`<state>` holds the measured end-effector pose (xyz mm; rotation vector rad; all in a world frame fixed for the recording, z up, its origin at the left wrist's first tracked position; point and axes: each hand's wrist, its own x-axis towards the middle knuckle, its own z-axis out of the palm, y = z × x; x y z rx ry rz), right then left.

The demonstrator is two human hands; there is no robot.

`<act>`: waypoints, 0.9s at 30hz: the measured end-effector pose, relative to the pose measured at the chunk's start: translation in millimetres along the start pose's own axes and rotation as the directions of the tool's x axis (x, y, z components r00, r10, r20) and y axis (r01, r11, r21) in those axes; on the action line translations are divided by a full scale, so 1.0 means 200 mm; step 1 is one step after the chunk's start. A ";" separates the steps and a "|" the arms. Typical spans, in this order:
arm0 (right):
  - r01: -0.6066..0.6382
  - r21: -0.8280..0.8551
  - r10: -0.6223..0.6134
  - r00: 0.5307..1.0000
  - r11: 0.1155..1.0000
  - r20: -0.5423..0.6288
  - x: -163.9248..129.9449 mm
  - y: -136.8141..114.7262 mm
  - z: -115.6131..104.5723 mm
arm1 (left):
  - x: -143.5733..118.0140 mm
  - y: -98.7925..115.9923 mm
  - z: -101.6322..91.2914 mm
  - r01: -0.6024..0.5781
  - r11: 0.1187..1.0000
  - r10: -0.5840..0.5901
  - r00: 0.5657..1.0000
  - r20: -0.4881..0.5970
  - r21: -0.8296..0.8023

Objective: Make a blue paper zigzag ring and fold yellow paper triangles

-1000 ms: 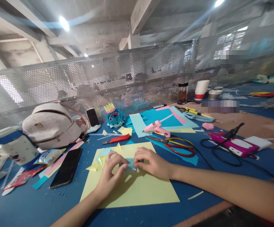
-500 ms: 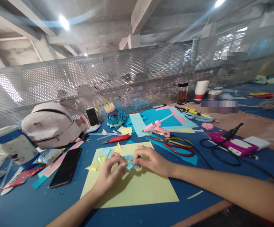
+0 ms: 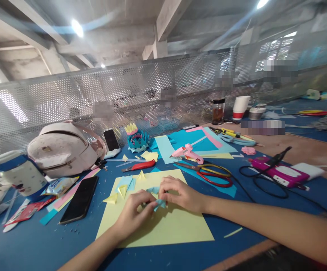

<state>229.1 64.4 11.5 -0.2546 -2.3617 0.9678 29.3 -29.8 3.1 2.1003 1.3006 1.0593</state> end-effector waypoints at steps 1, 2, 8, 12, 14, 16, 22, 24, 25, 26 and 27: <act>-0.011 0.007 0.011 1.000 1.000 -0.008 0.00 0.00 0.00 | 0.00 0.00 0.00 0.023 0.999 -0.023 1.000 -0.001 -0.030; -0.023 0.015 0.024 1.000 1.000 -0.015 0.00 -0.01 -0.01 | 0.00 0.00 -0.01 0.040 0.997 -0.040 0.999 -0.003 -0.060; -0.060 0.053 0.061 0.998 0.997 -0.020 0.00 -0.01 -0.01 | -0.01 0.00 -0.02 0.019 0.990 -0.029 0.997 -0.072 -0.142; -0.051 0.092 0.052 0.999 0.994 -0.005 0.00 -0.01 0.00 | -0.01 -0.01 -0.02 -0.032 0.990 0.022 0.997 -0.071 -0.136; -0.097 0.195 0.093 0.995 0.976 0.030 0.00 -0.01 0.00 | -0.02 -0.01 -0.02 -0.041 0.988 0.032 0.997 -0.064 -0.150; -0.176 0.354 0.158 0.984 0.918 0.079 0.00 0.00 0.00 | -0.01 -0.01 -0.02 -0.004 0.975 -0.006 0.999 -0.044 -0.221; -0.299 0.777 0.293 0.943 0.554 0.155 0.00 0.05 0.01 | 0.02 -0.02 0.01 0.188 0.523 -0.180 0.978 0.107 -0.831; -0.298 0.876 0.321 0.930 0.380 0.177 0.00 0.07 0.02 | 0.04 -0.03 0.01 0.242 0.300 -0.207 0.961 0.184 -0.923; -0.299 0.904 0.331 0.923 0.304 0.194 0.01 0.08 0.02 | 0.04 -0.03 0.00 0.258 0.214 -0.223 0.952 0.210 -0.942; -0.301 0.923 0.340 0.917 0.241 0.210 0.01 0.08 0.02 | 0.04 -0.04 0.00 0.264 0.142 -0.242 0.944 0.226 -0.954; -0.303 0.935 0.348 0.910 0.185 0.226 0.01 0.09 0.02 | 0.05 -0.05 -0.01 0.265 0.085 -0.260 0.936 0.236 -0.960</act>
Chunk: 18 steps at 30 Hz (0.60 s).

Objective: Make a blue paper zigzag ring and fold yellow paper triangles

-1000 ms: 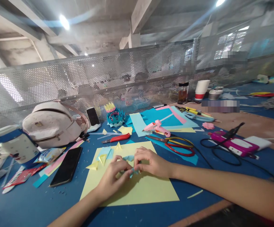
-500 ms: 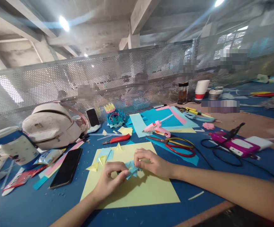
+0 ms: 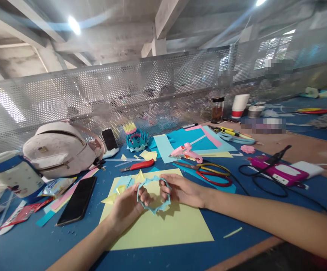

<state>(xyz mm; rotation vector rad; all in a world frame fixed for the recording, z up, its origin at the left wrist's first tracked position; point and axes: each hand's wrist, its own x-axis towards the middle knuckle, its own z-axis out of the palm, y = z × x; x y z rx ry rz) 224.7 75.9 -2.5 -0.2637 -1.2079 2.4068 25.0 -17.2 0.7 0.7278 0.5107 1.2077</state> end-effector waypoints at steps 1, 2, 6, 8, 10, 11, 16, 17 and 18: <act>-0.016 0.048 0.017 1.000 0.999 -0.004 0.00 0.00 0.00 | 0.00 0.00 -0.01 0.006 0.999 -0.007 1.000 -0.016 -0.040; -0.029 0.091 0.030 1.000 0.995 -0.008 0.00 0.00 -0.01 | 0.00 0.01 -0.02 0.008 0.998 -0.010 1.000 -0.030 -0.066; -0.068 0.177 0.074 0.997 0.982 -0.028 0.01 -0.01 -0.02 | 0.01 0.01 -0.05 -0.026 0.995 0.018 0.997 -0.078 -0.094; -0.076 0.174 0.084 0.996 0.982 -0.039 0.01 0.00 -0.02 | 0.01 0.00 -0.05 -0.035 0.996 0.027 0.995 -0.092 -0.086; -0.075 0.145 0.083 0.995 0.987 -0.050 0.01 0.00 -0.02 | 0.00 0.00 -0.05 -0.033 0.997 0.025 0.995 -0.100 -0.076; -0.073 0.129 0.080 0.995 0.989 -0.055 0.01 0.00 -0.02 | 0.00 0.00 -0.05 -0.033 0.997 0.025 0.994 -0.104 -0.072; -0.065 0.085 0.070 0.996 0.994 -0.063 0.02 0.00 -0.01 | 0.00 0.01 -0.04 -0.049 0.997 0.043 0.993 -0.108 -0.062; -0.065 0.083 0.070 0.996 0.994 -0.063 0.02 0.00 -0.01 | 0.01 0.01 -0.04 -0.051 0.997 0.045 0.994 -0.104 -0.065; -0.064 0.083 0.069 0.996 0.994 -0.064 0.02 0.00 -0.01 | 0.01 0.01 -0.04 -0.053 0.996 0.046 0.994 -0.098 -0.068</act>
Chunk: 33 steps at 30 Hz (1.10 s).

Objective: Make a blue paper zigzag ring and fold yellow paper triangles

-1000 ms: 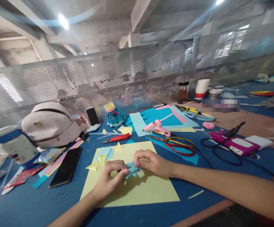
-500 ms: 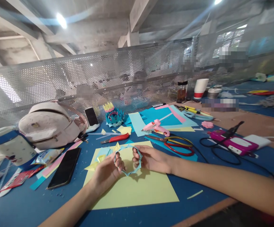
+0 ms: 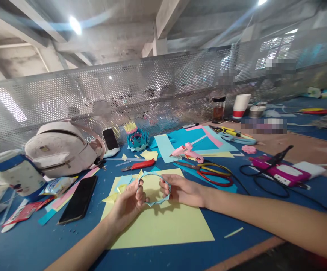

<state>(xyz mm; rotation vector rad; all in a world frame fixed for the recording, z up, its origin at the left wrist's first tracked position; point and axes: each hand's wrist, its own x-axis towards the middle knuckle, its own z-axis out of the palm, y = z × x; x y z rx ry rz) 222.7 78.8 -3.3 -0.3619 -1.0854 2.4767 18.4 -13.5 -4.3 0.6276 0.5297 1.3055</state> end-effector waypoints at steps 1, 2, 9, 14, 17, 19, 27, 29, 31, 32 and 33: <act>0.000 0.002 0.000 1.000 1.000 -0.002 0.00 0.00 0.00 | 0.00 0.00 0.00 -0.003 1.000 0.003 1.000 0.005 -0.004; 0.001 0.005 -0.001 1.000 1.000 -0.004 0.00 0.00 0.00 | 0.00 0.00 0.00 -0.005 1.000 0.005 1.000 0.008 -0.006; -0.026 0.125 0.030 0.999 0.992 -0.036 0.00 -0.02 -0.01 | 0.00 0.01 0.01 -0.005 0.999 0.005 1.000 -0.005 -0.053; 0.010 0.105 -0.007 0.999 0.994 -0.032 -0.01 -0.02 0.00 | 0.00 0.02 0.02 -0.006 0.994 0.005 1.000 -0.009 -0.107; 0.040 0.057 -0.037 0.999 0.998 -0.038 0.00 -0.01 -0.01 | 0.01 0.02 0.03 0.007 0.992 -0.006 1.000 0.007 -0.127; 0.047 0.052 -0.044 0.998 0.998 -0.044 0.01 0.00 -0.02 | 0.01 0.02 0.03 0.021 0.988 -0.021 1.000 0.002 -0.151; 0.025 0.156 -0.009 0.995 0.987 -0.102 0.01 -0.02 -0.04 | 0.01 0.02 0.04 0.082 0.980 -0.084 0.997 0.000 -0.183; -0.007 0.211 0.027 0.995 0.977 -0.093 0.01 -0.03 -0.04 | 0.01 0.02 0.04 0.091 0.979 -0.092 0.996 0.008 -0.180; -0.039 0.250 0.057 0.996 0.968 -0.064 0.01 -0.03 -0.05 | 0.01 0.02 0.04 0.087 0.978 -0.085 0.996 0.016 -0.191; -0.050 0.260 0.064 0.997 0.964 -0.049 0.01 -0.03 -0.05 | 0.01 0.02 0.04 0.082 0.977 -0.080 0.997 0.019 -0.197; -0.056 0.265 0.068 0.997 0.963 -0.036 0.01 -0.03 -0.05 | 0.02 0.01 0.04 0.078 0.977 -0.074 0.997 0.023 -0.200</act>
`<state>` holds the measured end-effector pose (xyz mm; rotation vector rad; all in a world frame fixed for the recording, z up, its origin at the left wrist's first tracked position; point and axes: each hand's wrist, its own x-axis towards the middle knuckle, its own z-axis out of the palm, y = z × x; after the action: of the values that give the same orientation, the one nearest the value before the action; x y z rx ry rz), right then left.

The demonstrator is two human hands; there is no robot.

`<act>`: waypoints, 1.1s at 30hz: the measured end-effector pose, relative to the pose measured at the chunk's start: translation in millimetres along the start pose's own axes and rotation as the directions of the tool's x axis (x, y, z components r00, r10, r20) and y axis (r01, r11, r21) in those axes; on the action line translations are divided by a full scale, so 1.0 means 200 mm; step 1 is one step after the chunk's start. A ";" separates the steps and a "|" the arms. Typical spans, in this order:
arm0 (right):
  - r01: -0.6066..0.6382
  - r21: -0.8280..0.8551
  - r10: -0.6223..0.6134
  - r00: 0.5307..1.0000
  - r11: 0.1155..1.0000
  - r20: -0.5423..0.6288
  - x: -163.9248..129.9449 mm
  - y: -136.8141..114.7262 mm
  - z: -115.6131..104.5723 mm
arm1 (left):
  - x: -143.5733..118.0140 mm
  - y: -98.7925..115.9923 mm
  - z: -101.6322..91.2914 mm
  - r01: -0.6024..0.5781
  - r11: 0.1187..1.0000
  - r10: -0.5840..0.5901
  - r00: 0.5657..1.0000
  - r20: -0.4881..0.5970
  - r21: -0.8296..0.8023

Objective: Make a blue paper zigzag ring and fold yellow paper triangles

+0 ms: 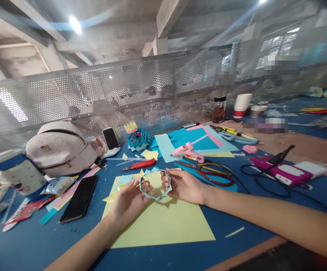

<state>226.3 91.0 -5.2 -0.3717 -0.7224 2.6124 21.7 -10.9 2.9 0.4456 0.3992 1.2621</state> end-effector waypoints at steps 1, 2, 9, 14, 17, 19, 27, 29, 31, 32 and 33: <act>-0.002 0.004 0.002 1.000 1.000 0.009 0.00 0.00 0.00 | 0.00 0.00 0.00 -0.005 1.000 0.005 1.000 0.004 -0.001; -0.001 0.008 0.001 1.000 1.000 0.014 0.00 0.00 0.00 | 0.00 0.00 -0.01 -0.009 1.000 0.009 1.000 0.007 0.000; 0.105 0.006 -0.105 0.994 0.994 -0.036 0.00 0.01 0.02 | 0.00 0.01 0.00 -0.030 0.999 0.029 1.000 0.006 0.041; 0.155 -0.058 -0.155 0.988 0.986 0.002 0.00 0.01 0.04 | -0.01 0.00 0.00 -0.064 0.997 0.065 0.998 -0.012 0.051; 0.175 -0.140 -0.175 0.984 0.975 0.015 -0.01 0.02 0.05 | -0.01 -0.01 -0.02 -0.113 0.990 0.118 0.991 -0.056 0.088; 0.186 -0.208 -0.185 0.982 0.960 0.025 -0.02 0.02 0.06 | -0.01 -0.01 -0.04 -0.115 0.986 0.124 0.990 -0.068 0.119; 0.191 -0.464 -0.177 0.981 0.865 0.073 -0.05 0.02 0.09 | 0.00 -0.01 -0.09 -0.127 0.978 0.162 0.963 -0.217 0.168; 0.194 -0.520 -0.177 0.981 0.832 0.081 -0.05 0.03 0.10 | 0.01 -0.01 -0.09 -0.125 0.979 0.166 0.949 -0.268 0.164; 0.196 -0.551 -0.180 0.980 0.811 0.084 -0.05 0.03 0.10 | 0.01 0.00 -0.08 -0.118 0.981 0.155 0.955 -0.253 0.156; 0.200 -0.557 -0.186 0.979 0.806 0.083 -0.05 0.03 0.10 | 0.01 0.01 -0.08 -0.113 0.982 0.145 0.964 -0.222 0.151; 0.203 -0.559 -0.189 0.978 0.804 0.084 -0.05 0.03 0.09 | 0.01 0.01 -0.07 -0.106 0.984 0.132 0.975 -0.181 0.145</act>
<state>226.0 73.9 7.9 -0.4037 -1.4691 2.1625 13.2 -6.5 -8.6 0.4706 0.6299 1.4052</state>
